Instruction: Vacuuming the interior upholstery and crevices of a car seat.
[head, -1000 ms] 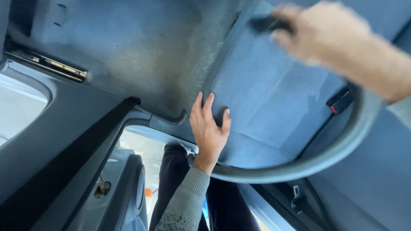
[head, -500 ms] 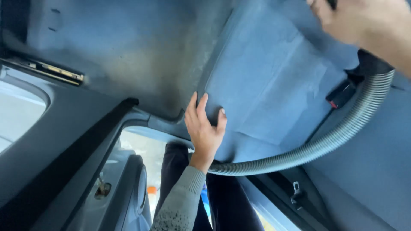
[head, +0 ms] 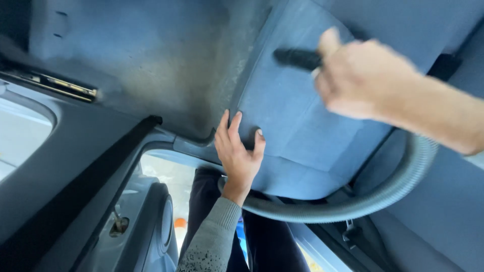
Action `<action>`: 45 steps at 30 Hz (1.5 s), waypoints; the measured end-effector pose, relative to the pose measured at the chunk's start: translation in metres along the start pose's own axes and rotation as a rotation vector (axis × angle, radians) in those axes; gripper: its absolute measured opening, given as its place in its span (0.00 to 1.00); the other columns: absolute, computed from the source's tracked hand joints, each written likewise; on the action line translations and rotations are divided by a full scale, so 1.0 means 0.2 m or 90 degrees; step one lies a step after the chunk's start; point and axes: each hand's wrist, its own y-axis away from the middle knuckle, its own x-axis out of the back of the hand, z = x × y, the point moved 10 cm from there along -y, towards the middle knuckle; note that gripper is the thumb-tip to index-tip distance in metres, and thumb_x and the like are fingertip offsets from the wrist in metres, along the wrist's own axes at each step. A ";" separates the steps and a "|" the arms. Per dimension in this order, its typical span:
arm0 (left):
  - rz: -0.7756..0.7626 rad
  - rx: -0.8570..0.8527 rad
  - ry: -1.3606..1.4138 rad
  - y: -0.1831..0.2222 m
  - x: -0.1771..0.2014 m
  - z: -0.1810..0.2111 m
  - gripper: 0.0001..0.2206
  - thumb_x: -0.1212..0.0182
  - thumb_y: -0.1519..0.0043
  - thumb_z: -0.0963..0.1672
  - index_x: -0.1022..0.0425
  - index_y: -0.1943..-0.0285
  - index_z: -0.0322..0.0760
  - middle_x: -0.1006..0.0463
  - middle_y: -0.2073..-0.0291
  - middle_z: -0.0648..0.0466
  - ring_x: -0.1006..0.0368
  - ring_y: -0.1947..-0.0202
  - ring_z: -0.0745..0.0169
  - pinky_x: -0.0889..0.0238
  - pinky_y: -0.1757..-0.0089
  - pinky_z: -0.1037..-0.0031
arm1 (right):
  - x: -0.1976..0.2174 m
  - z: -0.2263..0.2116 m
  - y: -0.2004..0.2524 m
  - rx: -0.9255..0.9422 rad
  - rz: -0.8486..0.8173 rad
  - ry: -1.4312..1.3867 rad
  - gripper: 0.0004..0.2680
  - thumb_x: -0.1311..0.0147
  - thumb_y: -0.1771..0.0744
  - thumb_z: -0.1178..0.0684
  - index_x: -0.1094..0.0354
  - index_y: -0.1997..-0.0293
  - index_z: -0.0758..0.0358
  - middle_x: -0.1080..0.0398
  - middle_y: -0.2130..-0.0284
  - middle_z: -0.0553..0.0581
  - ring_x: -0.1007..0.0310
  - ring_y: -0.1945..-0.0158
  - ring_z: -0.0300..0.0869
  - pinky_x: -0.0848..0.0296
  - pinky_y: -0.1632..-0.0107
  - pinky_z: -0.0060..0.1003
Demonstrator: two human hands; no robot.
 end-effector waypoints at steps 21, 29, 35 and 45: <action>-0.008 0.013 0.032 0.02 0.01 -0.02 0.27 0.34 0.38 0.48 0.36 0.31 0.36 0.36 0.32 0.37 0.36 0.35 0.36 0.41 0.39 0.49 | -0.09 -0.24 0.07 0.251 0.115 0.246 0.20 0.61 0.28 0.40 0.44 0.25 0.50 0.26 0.77 0.53 0.26 0.78 0.45 0.25 0.74 0.37; -0.014 0.011 0.030 0.01 0.00 -0.03 0.27 0.34 0.39 0.47 0.35 0.32 0.36 0.36 0.32 0.37 0.36 0.36 0.35 0.41 0.39 0.50 | 0.06 -0.02 0.01 0.027 0.083 0.246 0.12 0.65 0.25 0.42 0.48 0.34 0.46 0.27 0.74 0.59 0.29 0.79 0.43 0.27 0.76 0.35; -0.021 0.006 0.025 0.01 -0.02 -0.01 0.27 0.34 0.38 0.47 0.36 0.31 0.36 0.36 0.32 0.38 0.37 0.35 0.36 0.41 0.38 0.51 | -0.19 0.23 -0.09 0.049 0.096 0.213 0.16 0.67 0.25 0.42 0.50 0.26 0.47 0.27 0.71 0.57 0.28 0.79 0.42 0.28 0.79 0.35; -0.018 -0.009 0.019 0.01 -0.03 0.00 0.28 0.35 0.38 0.45 0.38 0.30 0.34 0.37 0.31 0.37 0.36 0.35 0.34 0.41 0.38 0.51 | -0.17 0.39 0.02 0.142 0.437 0.111 0.11 0.56 0.25 0.45 0.41 0.34 0.50 0.28 0.70 0.57 0.25 0.70 0.47 0.26 0.70 0.41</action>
